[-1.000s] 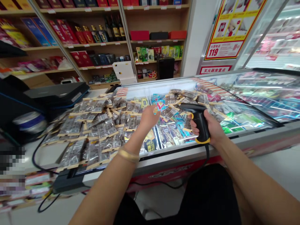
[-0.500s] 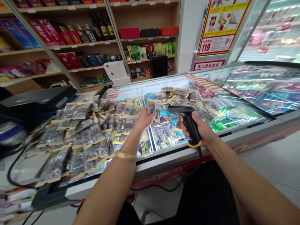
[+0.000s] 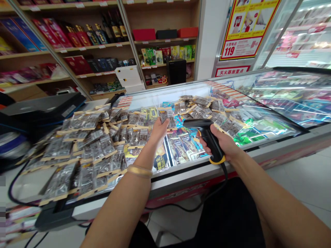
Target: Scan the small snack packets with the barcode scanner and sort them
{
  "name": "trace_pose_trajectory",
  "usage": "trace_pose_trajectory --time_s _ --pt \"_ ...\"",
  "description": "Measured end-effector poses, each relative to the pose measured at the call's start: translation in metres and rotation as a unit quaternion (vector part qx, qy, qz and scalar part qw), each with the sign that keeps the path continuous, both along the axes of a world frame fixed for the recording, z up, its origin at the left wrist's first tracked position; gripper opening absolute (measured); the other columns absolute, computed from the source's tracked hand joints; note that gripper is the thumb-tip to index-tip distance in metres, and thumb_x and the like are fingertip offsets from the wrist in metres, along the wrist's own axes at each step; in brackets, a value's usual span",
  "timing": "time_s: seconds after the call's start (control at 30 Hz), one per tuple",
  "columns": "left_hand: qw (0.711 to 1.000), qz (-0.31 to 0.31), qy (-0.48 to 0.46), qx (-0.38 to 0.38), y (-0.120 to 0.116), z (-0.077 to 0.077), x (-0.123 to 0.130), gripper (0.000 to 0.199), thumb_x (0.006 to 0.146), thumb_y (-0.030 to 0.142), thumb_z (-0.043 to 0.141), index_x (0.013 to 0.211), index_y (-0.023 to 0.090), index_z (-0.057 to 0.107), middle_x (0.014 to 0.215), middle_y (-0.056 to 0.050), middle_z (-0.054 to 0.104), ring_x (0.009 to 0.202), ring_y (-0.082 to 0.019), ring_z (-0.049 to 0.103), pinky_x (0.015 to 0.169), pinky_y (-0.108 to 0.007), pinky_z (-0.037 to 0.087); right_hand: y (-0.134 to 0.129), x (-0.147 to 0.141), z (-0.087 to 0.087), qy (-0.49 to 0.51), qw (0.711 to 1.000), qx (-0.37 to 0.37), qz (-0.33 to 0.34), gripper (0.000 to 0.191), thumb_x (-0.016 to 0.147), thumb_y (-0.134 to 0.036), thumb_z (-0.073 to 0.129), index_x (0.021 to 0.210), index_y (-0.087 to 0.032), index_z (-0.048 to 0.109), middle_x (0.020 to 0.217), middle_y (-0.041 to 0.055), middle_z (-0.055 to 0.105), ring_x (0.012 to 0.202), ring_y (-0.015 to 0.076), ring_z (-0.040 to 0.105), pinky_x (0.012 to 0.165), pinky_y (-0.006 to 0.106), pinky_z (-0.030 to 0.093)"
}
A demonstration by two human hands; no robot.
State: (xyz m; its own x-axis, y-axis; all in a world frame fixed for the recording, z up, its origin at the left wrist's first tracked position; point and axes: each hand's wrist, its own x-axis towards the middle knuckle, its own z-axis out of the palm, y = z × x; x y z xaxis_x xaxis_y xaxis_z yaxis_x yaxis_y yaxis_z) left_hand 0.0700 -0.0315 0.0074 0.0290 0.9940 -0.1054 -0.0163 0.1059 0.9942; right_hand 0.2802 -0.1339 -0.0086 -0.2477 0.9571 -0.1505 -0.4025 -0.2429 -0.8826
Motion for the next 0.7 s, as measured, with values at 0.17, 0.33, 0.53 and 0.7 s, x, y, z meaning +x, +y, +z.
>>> trace_pose_trajectory --time_s 0.17,0.33,0.53,0.7 --pt "1.000 -0.004 -0.002 -0.001 0.001 -0.001 0.000 0.016 0.095 0.021 0.054 0.110 0.021 0.059 0.136 -0.010 0.066 0.119 -0.024 0.066 0.077 -0.035 0.064 0.000 0.000 -0.001 -0.001 1.000 0.004 0.000 0.064 0.074 -0.074 0.073 0.101 -0.017 0.064 0.062 -0.0006 0.060 0.044 0.0107 0.050 0.040 0.022 0.043" --pt "1.000 -0.002 -0.005 -0.004 0.003 -0.003 -0.001 0.018 0.093 0.023 0.056 0.111 0.022 0.059 0.133 -0.009 0.068 0.113 -0.023 0.068 0.077 -0.036 0.065 0.000 0.000 -0.001 -0.004 1.000 0.001 0.004 0.062 0.075 -0.074 0.073 0.097 -0.016 0.063 0.062 0.0011 0.060 0.045 0.0114 0.050 0.040 0.023 0.041" --pt "1.000 0.012 -0.001 0.022 0.002 -0.009 0.002 0.015 0.090 0.026 0.062 0.104 0.021 0.062 0.108 -0.006 0.070 0.101 -0.022 0.068 0.074 -0.035 0.065 -0.003 0.000 0.000 -0.006 1.000 -0.013 -0.014 0.066 0.065 -0.074 0.080 0.098 -0.019 0.064 0.063 -0.0011 0.057 0.045 0.0109 0.048 0.040 0.022 0.041" --pt "0.991 0.061 0.059 0.104 -0.001 0.005 -0.018 0.017 0.090 0.034 0.065 0.100 0.020 0.064 0.098 -0.007 0.071 0.101 -0.023 0.068 0.087 -0.038 0.060 0.004 -0.015 0.012 -0.002 1.000 0.016 -0.004 0.061 0.068 -0.073 0.079 0.096 -0.019 0.066 0.064 -0.0005 0.056 0.046 0.0114 0.048 0.040 0.024 0.044"
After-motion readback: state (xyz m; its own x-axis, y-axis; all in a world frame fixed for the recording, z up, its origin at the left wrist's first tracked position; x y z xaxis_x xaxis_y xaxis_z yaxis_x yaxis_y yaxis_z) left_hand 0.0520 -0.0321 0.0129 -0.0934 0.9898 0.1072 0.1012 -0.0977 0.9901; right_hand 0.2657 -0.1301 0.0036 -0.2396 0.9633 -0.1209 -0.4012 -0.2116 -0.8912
